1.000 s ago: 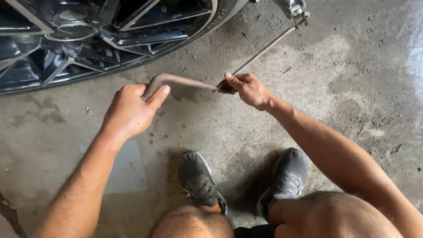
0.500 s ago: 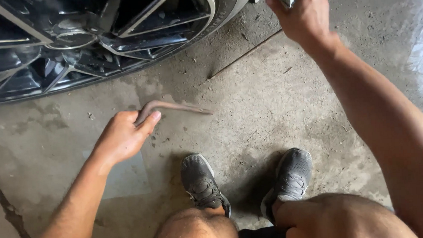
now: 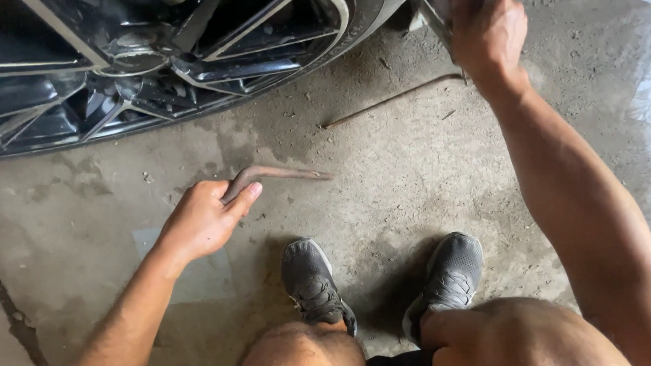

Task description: Using a lug wrench and a jack handle to turn the screw of a scissor jack to lift or lower a vehicle.

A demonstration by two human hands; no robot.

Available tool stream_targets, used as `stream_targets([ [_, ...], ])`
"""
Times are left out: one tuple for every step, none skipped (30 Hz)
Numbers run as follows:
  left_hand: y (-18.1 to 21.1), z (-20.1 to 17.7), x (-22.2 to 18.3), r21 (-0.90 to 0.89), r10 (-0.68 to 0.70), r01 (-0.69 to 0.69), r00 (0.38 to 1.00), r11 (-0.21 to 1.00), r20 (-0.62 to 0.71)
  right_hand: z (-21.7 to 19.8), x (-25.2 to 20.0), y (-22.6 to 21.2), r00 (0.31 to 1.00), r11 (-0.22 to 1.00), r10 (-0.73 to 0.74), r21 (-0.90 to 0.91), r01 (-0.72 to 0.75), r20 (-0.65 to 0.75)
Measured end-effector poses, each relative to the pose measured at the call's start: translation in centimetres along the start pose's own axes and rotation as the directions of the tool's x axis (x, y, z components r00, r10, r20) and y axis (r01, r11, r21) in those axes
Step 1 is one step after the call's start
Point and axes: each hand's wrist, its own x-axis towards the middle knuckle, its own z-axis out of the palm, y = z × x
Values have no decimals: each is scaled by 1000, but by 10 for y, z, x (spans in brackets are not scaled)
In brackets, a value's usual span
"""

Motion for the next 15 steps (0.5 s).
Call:
stream_targets([
  [1,0,0,-18,6,-6,1000,1000,-4,-6,-10,2,1000,1000,-7,15,7,0],
  [2,-1,1,-35,14,-14,1000,999,-6,-12,-20,5,1000,999,-12,29,12,-1],
  [4,0,0,-32,20,-21,1000,999,-3,-17,-31,10,1000,1000,-6,25,6,-4],
  [6,1,0,-27,25,-25,1000,999,-2,-22,-40,13,999,999,-32,34,32,-2],
  [8,1,-1,-23,30,-30,1000,999,-1,-28,-49,16,998,997,-59,43,59,0],
  [9,3,-3,-21,33,-33,999,999,3,-33,-60,21,999,998,-54,41,54,0],
  [11,5,-5,-9,47,-47,999,999,9,-38,-71,26,999,999,-42,23,42,16],
  [14,5,-4,4,69,-69,998,998,7,-43,-77,31,999,999,-32,6,32,21],
  [16,4,-4,7,79,-79,997,997,3,-49,-85,37,999,1000,-30,3,30,10],
  [17,6,-6,10,61,-61,998,998,17,-54,-97,43,999,999,27,-24,-26,33],
  [19,7,-8,13,44,-44,999,999,30,-59,-109,49,995,995,85,-52,-82,56],
  [21,6,-7,15,53,-53,998,998,30,-70,-115,49,995,995,88,-55,-85,47],
  [23,6,-6,22,42,-42,999,999,30,-80,-122,49,976,980,196,-32,-194,92],
  [21,7,-11,29,12,-13,999,999,38,-87,-134,46,941,953,300,-10,-302,159],
  [26,10,-9,32,3,-4,999,999,44,-89,-152,72,938,952,303,-9,-306,170],
])
